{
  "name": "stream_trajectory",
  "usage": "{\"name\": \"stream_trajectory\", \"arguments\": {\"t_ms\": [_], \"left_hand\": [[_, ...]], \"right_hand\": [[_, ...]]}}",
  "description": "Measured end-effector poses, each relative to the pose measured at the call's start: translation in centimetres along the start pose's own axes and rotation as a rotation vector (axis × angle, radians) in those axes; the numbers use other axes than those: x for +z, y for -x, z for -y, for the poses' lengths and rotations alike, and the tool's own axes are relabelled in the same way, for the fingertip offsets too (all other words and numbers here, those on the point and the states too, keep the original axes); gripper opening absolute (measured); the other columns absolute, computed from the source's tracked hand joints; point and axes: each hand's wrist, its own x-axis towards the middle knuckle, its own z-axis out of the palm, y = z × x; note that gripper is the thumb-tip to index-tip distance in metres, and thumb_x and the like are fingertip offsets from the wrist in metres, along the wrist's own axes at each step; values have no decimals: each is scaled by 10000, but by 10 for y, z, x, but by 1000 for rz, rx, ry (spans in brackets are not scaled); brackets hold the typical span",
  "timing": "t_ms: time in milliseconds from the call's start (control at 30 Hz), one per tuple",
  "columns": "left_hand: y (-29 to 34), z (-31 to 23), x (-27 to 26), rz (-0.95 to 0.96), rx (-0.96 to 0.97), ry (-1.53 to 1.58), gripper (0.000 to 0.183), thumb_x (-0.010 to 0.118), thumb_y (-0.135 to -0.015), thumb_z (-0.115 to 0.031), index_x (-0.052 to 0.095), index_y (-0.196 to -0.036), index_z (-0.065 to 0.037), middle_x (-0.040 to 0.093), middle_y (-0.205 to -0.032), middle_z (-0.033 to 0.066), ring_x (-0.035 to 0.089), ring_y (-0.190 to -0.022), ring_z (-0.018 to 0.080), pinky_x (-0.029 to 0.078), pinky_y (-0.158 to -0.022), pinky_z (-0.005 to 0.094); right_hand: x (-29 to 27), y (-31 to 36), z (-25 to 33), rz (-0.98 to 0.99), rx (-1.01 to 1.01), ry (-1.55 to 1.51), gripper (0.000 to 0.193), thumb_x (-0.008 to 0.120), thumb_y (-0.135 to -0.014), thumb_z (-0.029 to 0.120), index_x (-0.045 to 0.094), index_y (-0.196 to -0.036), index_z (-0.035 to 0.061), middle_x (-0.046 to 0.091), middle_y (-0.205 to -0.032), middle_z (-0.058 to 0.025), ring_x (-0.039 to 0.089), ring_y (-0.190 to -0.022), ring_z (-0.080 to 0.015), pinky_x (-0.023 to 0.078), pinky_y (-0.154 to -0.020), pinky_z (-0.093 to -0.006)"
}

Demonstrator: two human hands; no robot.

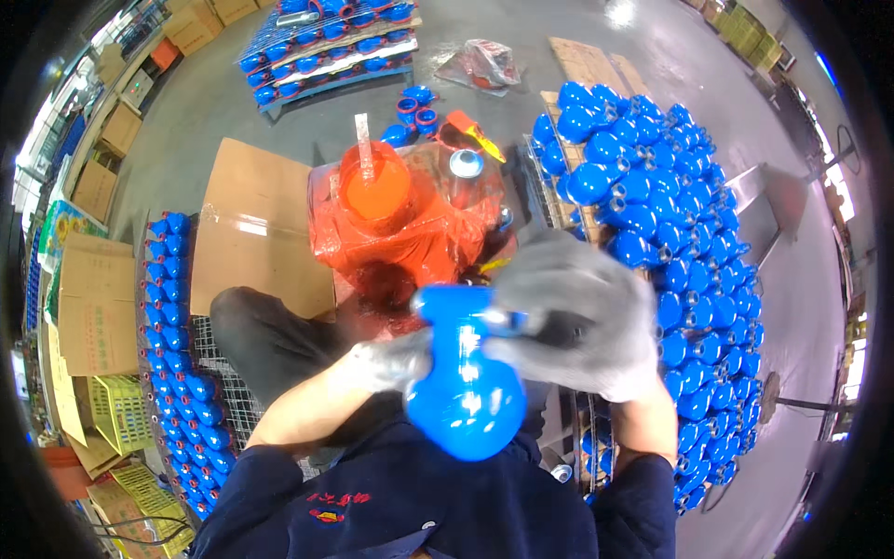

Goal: The person paints the threaded ends and openings of blue pipe fittings using a brush dipped in red paint and arranges them in rows on a metal rack.

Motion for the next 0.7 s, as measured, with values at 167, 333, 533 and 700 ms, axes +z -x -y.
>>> {"name": "stream_trajectory", "arguments": {"t_ms": [167,333,533,700], "left_hand": [[60,-23,-11,-2,83,404,1037,850,-779,-491,311,-1570,-91,525,-1442,242,508,-1364,411,409,-1137,571],[91,-80,-73,148,280,615,1034,837,-751,-611,380,-1537,-120,503,-1429,303,557,-1249,537,517,-977,620],[104,-104,-120,-322,710,489,948,763,-811,-649,383,-1534,-167,468,-1457,301,584,-1185,579,563,-909,646],[108,-98,-136,-530,718,446,927,753,-814,-650,390,-1521,-173,471,-1450,298,596,-1172,571,582,-884,650]], "right_hand": [[35,-62,-115,-54,446,-491,328,779,-873,143,742,-1183,42,757,-1133,-91,720,-965,-154,564,-857,-288],[34,-100,-301,151,43,763,526,700,-919,164,574,-1428,193,707,-1105,-96,710,-931,-286,585,-790,-375],[60,-120,-391,495,-187,1167,528,630,-893,162,580,-1411,252,666,-1070,-29,675,-978,-238,564,-786,-374],[63,-136,-396,468,-425,832,486,659,-829,101,666,-1304,204,666,-1034,-39,666,-939,-245,545,-809,-385]]}}
